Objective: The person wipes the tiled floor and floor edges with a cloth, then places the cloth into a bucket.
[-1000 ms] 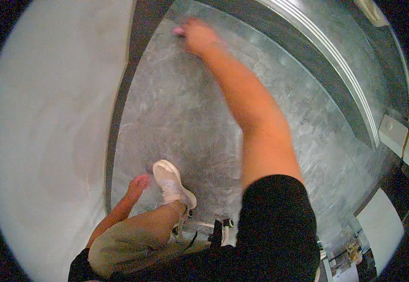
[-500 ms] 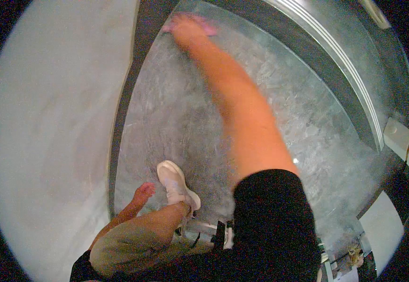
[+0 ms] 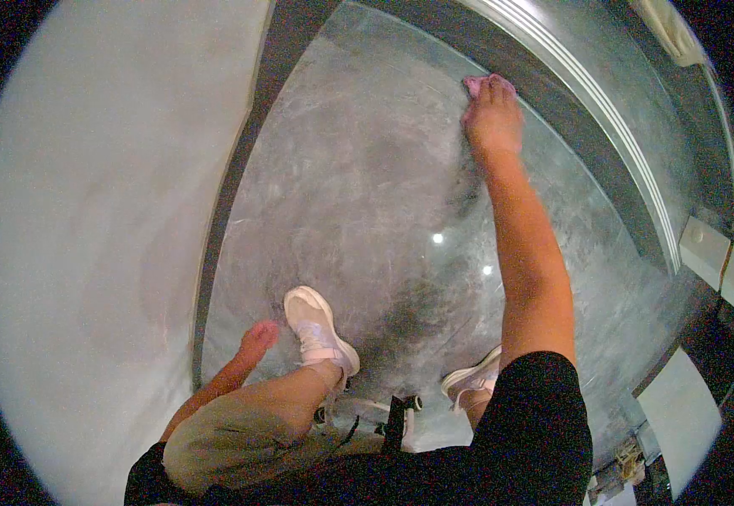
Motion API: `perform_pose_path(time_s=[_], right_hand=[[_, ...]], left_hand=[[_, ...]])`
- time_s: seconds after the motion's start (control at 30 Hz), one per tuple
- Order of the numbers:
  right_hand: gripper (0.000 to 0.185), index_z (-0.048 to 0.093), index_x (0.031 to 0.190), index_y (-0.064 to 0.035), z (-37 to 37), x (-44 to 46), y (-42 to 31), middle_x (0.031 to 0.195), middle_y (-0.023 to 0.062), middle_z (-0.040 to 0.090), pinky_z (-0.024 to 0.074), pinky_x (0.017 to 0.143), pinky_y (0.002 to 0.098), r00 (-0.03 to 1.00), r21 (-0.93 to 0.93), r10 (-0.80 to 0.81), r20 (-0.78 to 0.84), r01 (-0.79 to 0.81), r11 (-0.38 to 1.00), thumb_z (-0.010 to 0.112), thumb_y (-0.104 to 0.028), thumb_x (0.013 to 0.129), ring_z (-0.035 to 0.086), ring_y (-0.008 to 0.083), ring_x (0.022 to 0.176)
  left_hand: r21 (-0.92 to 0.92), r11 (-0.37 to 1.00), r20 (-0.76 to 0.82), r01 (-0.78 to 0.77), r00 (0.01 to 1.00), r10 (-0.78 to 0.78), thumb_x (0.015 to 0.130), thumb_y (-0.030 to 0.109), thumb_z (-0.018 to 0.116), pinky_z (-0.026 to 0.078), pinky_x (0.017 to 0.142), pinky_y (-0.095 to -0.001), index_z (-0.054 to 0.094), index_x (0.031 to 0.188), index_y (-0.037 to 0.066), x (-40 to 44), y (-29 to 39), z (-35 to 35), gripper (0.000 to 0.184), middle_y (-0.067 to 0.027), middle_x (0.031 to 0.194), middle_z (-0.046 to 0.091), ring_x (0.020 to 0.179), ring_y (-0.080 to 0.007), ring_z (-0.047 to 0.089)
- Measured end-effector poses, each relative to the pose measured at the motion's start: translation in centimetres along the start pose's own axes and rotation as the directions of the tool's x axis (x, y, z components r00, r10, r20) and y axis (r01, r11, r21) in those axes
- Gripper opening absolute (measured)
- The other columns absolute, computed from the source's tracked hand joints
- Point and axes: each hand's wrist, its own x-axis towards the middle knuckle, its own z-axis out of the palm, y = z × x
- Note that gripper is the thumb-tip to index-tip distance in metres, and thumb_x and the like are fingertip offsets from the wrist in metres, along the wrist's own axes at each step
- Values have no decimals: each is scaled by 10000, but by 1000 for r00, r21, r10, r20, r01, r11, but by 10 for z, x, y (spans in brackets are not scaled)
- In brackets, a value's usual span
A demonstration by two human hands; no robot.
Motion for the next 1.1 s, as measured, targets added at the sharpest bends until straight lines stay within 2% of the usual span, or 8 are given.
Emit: perform_pose_path(time_s=[0.1,0.17,0.3,0.37,0.67,0.83,0.9,1.1], right_hand=[[341,640,1141,-206,18,31,-50,1255,100,567,406,1017,445,994,348,-93,55,68,935,588,-118,816,512,328,1192],[355,607,1160,-105,22,60,-114,1249,97,568,391,1025,458,957,321,-291,6,273,907,575,-103,807,497,314,1213],[320,620,1096,-131,41,123,-205,1113,83,591,468,935,441,946,353,-267,182,191,916,609,-108,777,531,290,1140],[318,621,1084,-138,39,125,-200,1095,79,588,481,913,434,947,381,-268,176,185,906,622,-115,767,536,285,1126],[329,627,1078,-155,41,106,-168,1102,77,573,493,897,410,933,390,-281,224,178,903,636,-108,753,532,288,1118],[349,628,1094,-152,45,140,-201,1091,90,571,475,927,410,910,353,-340,238,245,903,627,-81,752,529,304,1112],[317,616,1151,-114,34,140,-194,1313,157,507,382,1010,403,859,458,-423,289,264,849,496,-224,879,449,312,1229],[362,628,1096,-131,15,70,-105,1122,114,578,461,938,429,920,412,-359,160,269,871,640,-58,741,533,327,1117]], left_hand=[[-105,993,21,-54,998,57,938,164,552,497,809,-294,589,1130,-11,0,-24,0,263,-69,967,660,859,-154,619],[-144,989,46,19,999,-12,935,179,562,490,785,-288,594,1129,2,-8,-34,2,265,-58,941,655,832,-145,607],[-57,998,52,2,999,1,941,201,560,495,770,-293,603,1120,7,-9,-22,-4,268,-56,937,655,820,-142,603],[115,979,87,-169,983,159,946,205,551,502,782,-291,601,1126,0,10,-52,-13,277,-59,938,656,820,-143,606],[-176,980,-44,-89,996,82,949,223,538,491,811,-290,605,1136,-1,15,26,-3,299,-58,964,659,861,-142,610],[19,1000,32,-18,999,17,934,200,533,491,816,-299,603,1125,2,2,6,-4,284,-62,969,662,871,-146,611],[-30,999,58,-40,997,41,929,192,531,492,813,-300,609,1111,3,3,-8,-3,274,-61,963,662,867,-145,612],[-85,996,10,-32,999,33,929,164,517,499,799,-293,609,1100,5,14,4,-4,250,-67,942,668,845,-148,621]])
